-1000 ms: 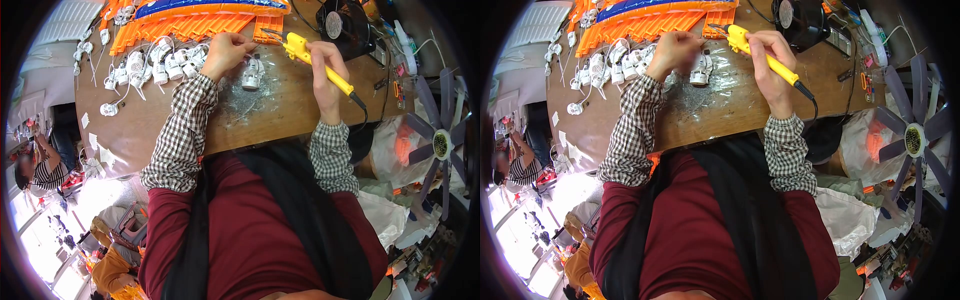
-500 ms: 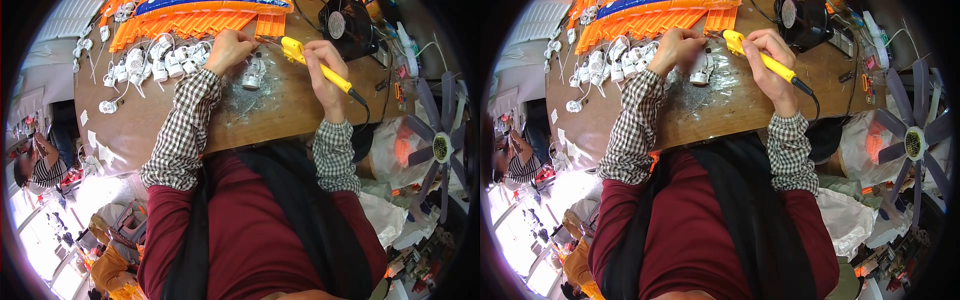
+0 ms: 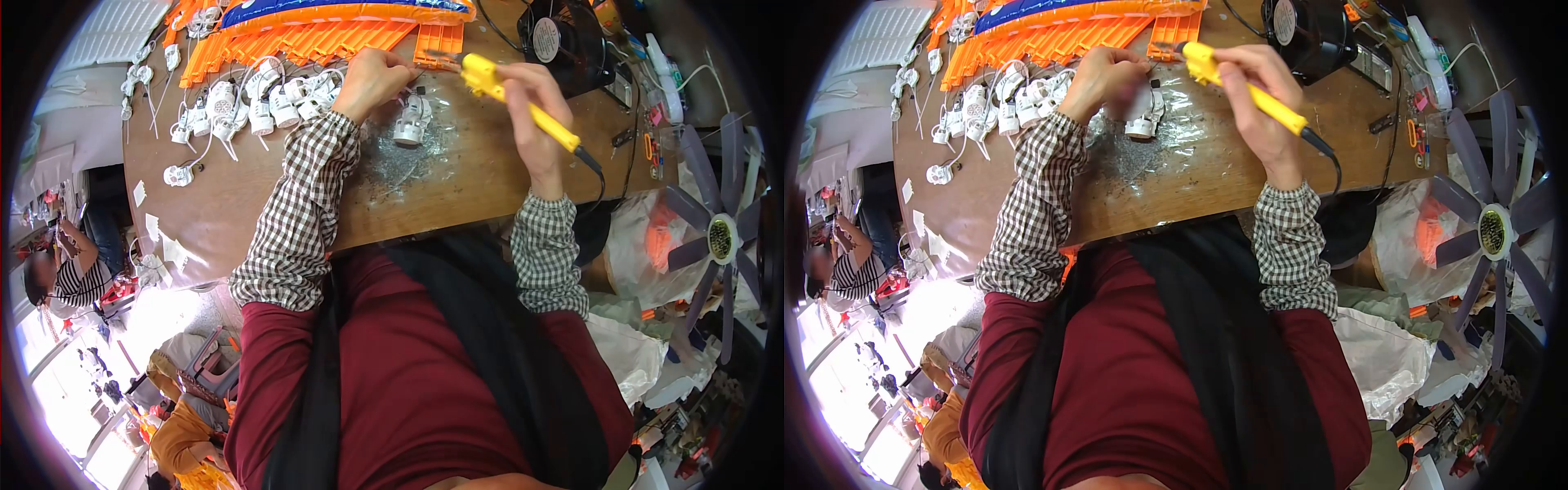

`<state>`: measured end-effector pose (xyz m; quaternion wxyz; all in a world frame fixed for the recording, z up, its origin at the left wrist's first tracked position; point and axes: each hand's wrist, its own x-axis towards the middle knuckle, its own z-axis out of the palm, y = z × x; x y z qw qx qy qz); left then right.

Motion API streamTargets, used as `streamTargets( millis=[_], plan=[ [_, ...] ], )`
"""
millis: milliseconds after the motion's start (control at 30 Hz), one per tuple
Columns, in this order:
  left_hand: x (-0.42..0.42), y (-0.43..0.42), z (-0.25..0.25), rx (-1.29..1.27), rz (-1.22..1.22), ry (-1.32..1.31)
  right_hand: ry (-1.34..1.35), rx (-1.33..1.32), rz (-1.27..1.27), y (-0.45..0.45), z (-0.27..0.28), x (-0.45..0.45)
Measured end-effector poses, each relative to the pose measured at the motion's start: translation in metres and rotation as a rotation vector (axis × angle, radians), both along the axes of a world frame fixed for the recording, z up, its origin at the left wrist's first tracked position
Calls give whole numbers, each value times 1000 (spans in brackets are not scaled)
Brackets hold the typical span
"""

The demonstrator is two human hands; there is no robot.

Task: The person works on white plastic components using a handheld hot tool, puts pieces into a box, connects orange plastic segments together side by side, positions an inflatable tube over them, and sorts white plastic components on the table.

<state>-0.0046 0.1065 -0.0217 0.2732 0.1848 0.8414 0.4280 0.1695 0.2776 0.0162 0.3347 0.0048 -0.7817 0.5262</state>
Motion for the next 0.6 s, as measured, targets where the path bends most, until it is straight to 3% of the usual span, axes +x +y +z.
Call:
streamTargets(
  millis=[33,167,600],
  plan=[
    [-1,0,-1,3,-16,12,39,-184,-66,-4,1,2],
    [2,-1,-2,73,22,53,136,-424,-148,6,-12,8],
    [6,0,0,-34,-14,104,193,-524,-167,1,-18,17]
  ],
)
